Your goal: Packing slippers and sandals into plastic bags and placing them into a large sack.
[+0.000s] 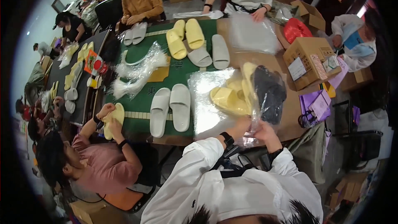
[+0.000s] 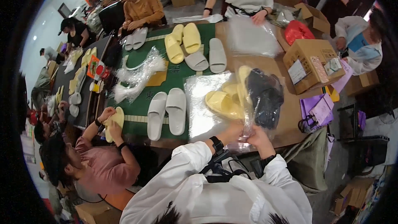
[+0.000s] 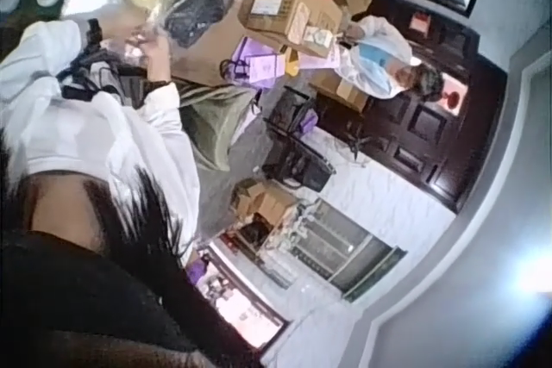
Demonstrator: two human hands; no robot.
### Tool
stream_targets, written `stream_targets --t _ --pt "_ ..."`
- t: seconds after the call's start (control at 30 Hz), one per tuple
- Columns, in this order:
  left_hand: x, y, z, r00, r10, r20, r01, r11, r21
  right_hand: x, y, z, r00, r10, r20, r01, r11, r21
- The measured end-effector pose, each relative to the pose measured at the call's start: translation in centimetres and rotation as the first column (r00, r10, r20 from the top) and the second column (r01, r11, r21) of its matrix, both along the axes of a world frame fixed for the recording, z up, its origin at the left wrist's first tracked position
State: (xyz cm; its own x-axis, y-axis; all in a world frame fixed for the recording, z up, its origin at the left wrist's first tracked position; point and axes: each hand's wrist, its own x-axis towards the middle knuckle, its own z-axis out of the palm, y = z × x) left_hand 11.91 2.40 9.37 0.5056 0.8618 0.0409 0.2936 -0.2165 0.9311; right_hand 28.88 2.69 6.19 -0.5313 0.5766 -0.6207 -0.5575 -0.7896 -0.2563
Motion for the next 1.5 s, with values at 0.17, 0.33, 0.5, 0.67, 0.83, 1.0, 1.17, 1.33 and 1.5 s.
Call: stream_targets --t 0.17,0.33,0.5,0.67,0.83,1.0,1.17,1.33,1.5 --pt "-0.9 0.2 -0.1 0.933 0.256 0.251 -0.096 0.853 -0.513 -0.2 2.8 -1.9 0.969 -0.201 0.143 0.201 0.979 0.012" --pt "-12.0 1.8 -9.0 0.48 0.868 -0.129 -0.645 0.249 -0.723 0.4 6.0 -0.7 0.564 -0.39 0.728 -0.348 0.688 0.637" --pt "-23.4 1.3 -13.6 0.106 0.988 -0.111 -0.524 -0.04 -0.851 3.6 12.4 3.4 0.542 -0.721 0.431 0.022 0.525 0.851" --pt "-30.8 -1.8 -9.2 -0.102 0.977 0.186 -0.036 0.183 -0.982 2.3 12.0 13.9 0.676 -0.708 0.205 0.34 0.547 0.765" --pt "-35.8 0.0 -13.9 -0.344 0.921 0.185 0.06 0.218 -0.974 4.5 5.4 20.5 0.412 -0.675 -0.612 0.825 0.561 -0.064" --pt "-38.9 2.3 -12.9 -0.296 0.892 0.341 -0.131 0.316 -0.94 6.0 -4.6 24.1 0.441 -0.783 -0.438 0.896 0.359 0.261" --pt "-27.7 5.6 2.8 0.077 0.904 0.42 -0.221 0.426 -0.878 10.3 -15.6 22.1 0.32 -0.898 -0.301 0.883 0.168 0.437" --pt "-24.5 9.5 -0.3 0.569 0.475 0.671 -0.162 0.865 -0.475 14.6 -23.5 20.4 0.135 -0.975 -0.177 0.89 0.041 0.454" --pt "-11.7 8.7 -0.2 0.767 0.582 0.272 -0.443 0.785 -0.432 16.1 -33.8 21.5 -0.023 -0.966 -0.258 0.875 -0.145 0.462"
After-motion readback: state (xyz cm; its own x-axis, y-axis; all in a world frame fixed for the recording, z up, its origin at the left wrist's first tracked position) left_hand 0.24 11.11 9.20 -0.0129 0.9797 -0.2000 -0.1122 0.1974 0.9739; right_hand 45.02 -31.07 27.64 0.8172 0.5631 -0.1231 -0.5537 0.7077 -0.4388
